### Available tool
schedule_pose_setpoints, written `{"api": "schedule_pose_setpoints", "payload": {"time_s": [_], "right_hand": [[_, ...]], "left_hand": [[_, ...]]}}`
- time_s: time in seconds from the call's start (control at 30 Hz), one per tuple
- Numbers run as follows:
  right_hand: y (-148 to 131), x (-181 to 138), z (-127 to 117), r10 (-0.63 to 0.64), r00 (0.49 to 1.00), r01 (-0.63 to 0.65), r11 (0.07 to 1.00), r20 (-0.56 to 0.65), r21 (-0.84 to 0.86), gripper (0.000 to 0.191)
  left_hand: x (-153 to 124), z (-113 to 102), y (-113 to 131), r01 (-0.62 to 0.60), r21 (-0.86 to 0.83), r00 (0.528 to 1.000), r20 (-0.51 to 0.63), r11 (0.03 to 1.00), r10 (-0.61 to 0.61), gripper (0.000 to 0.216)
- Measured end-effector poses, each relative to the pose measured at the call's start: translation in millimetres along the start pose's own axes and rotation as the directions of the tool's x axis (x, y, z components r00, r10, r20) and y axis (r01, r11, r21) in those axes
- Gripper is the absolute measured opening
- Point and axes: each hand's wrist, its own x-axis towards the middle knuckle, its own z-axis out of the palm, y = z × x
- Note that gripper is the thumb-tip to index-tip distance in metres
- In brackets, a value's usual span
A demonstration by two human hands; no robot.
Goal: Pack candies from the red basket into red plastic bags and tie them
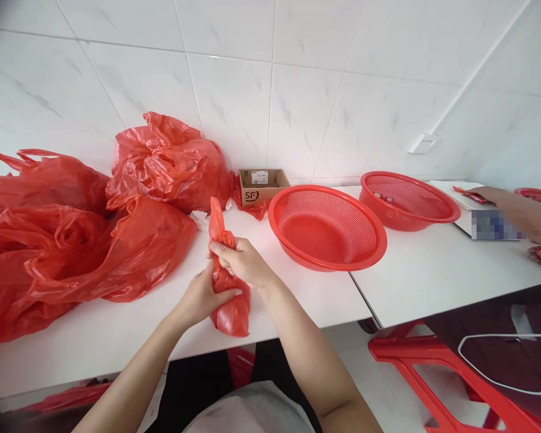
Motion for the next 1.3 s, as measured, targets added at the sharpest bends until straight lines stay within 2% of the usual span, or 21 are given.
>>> {"api": "schedule_pose_setpoints", "payload": {"time_s": [0.07,0.1,0.3,0.43,0.5,0.57,0.63,0.67,0.73,0.83,0.9,1.0,1.1,1.2,1.3], "right_hand": [[-10.5,-1.9,-4.0,0.026,0.999,-0.026,1.000,0.019,0.002,0.034],[-16.4,-3.2,-5.7,0.030,0.999,-0.030,0.999,0.032,-0.017,0.035],[-45.5,-9.5,-9.3,-0.019,0.992,0.049,0.968,0.122,-0.247,0.032],[-51.4,-7.9,-6.1,0.034,0.989,0.014,0.948,0.145,-0.318,0.029],[-51.2,-5.9,-2.4,0.044,0.987,0.003,0.958,0.157,-0.286,0.027],[-50.5,-3.3,1.5,0.043,0.984,-0.002,0.973,0.172,-0.230,0.027],[-49.7,-0.1,4.4,0.045,0.981,-0.013,0.986,0.189,-0.168,0.026],[-49.2,1.6,5.3,0.045,0.980,-0.018,0.990,0.194,-0.138,0.026],[-47.5,5.1,6.9,0.018,0.989,-0.009,0.998,0.150,-0.062,0.024],[-41.8,9.7,11.2,-0.104,0.990,0.113,0.989,-0.098,0.090,0.015],[-36.2,12.6,16.5,-0.175,0.957,0.202,0.974,-0.230,0.098,0.025],[-29.5,17.1,25.6,-0.256,0.946,0.243,0.966,-0.198,-0.090,0.046],[-29.9,19.1,31.0,-0.260,0.958,0.215,0.929,-0.121,-0.300,0.056],[-35.3,14.4,29.5,-0.271,0.960,0.207,0.863,-0.077,-0.461,0.068],[-37.5,4.5,21.0,-0.287,0.957,0.179,0.711,-0.047,-0.680,0.074]], "left_hand": [[-1.4,1.1,0.1,0.043,0.222,0.999,0.022,0.974,-0.049,0.018],[-0.7,0.3,1.4,0.038,0.264,0.999,0.015,0.964,-0.043,0.009],[1.9,0.6,8.0,-0.042,0.394,0.999,-0.013,0.918,0.052,0.016],[-3.5,5.1,6.3,-0.024,0.412,0.999,-0.027,0.911,0.039,0.044],[-3.2,0.4,7.2,-0.011,0.277,1.000,-0.019,0.961,0.017,0.050],[-0.3,-8.6,10.5,-0.020,-0.034,0.999,-0.043,0.999,0.019,0.044],[3.6,-17.6,14.9,-0.015,-0.366,0.998,-0.059,0.930,-0.007,0.035],[5.3,-20.7,17.0,0.003,-0.476,0.998,-0.052,0.880,-0.032,0.032],[7.9,-22.9,20.5,0.064,-0.566,0.996,-0.014,0.822,-0.087,0.033],[9.4,-19.7,25.4,0.127,-0.541,0.988,-0.002,0.831,-0.152,0.037],[9.0,-18.2,31.0,0.165,-0.495,0.984,0.020,0.853,-0.179,0.035],[6.9,-19.9,42.8,0.180,-0.413,0.984,0.084,0.893,-0.159,0.024],[6.1,-22.5,49.7,0.164,-0.371,0.984,0.129,0.914,-0.124,0.012],[10.2,-24.2,43.8,0.167,-0.383,0.985,0.103,0.909,-0.138,0.024],[16.7,-29.5,31.2,0.175,-0.426,0.983,0.025,0.888,-0.182,0.041]]}}
